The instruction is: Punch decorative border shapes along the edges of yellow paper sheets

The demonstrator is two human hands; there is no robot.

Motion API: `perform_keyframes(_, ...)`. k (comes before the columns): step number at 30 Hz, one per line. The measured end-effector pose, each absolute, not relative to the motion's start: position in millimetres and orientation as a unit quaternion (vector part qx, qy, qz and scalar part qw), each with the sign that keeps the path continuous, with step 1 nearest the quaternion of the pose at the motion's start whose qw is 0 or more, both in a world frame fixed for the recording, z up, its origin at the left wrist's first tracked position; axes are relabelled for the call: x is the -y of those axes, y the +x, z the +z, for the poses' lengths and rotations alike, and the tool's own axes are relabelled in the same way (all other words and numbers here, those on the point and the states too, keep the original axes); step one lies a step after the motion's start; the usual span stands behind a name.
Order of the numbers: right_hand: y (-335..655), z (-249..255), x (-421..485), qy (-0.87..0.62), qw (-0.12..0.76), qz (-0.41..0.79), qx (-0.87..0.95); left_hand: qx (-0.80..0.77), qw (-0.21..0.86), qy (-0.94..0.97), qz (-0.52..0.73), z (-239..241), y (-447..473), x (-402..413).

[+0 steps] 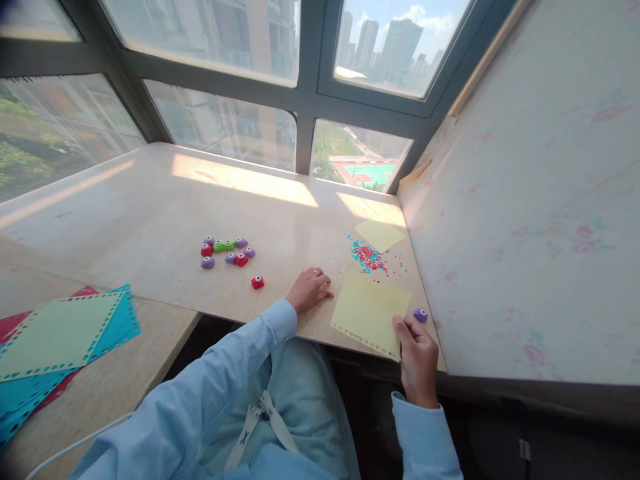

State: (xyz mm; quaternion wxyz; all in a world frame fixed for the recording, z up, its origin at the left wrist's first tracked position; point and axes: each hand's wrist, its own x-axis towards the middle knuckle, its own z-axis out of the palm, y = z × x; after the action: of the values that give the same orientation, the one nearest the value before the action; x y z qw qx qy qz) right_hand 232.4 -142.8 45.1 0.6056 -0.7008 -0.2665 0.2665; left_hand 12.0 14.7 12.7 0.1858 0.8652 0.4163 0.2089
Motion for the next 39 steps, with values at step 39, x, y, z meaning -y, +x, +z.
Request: perform_keyframes(39,208,14,165,-0.645,0.604,0.453,0.118,-0.411,0.032,0.907,0.082,29,9,3)
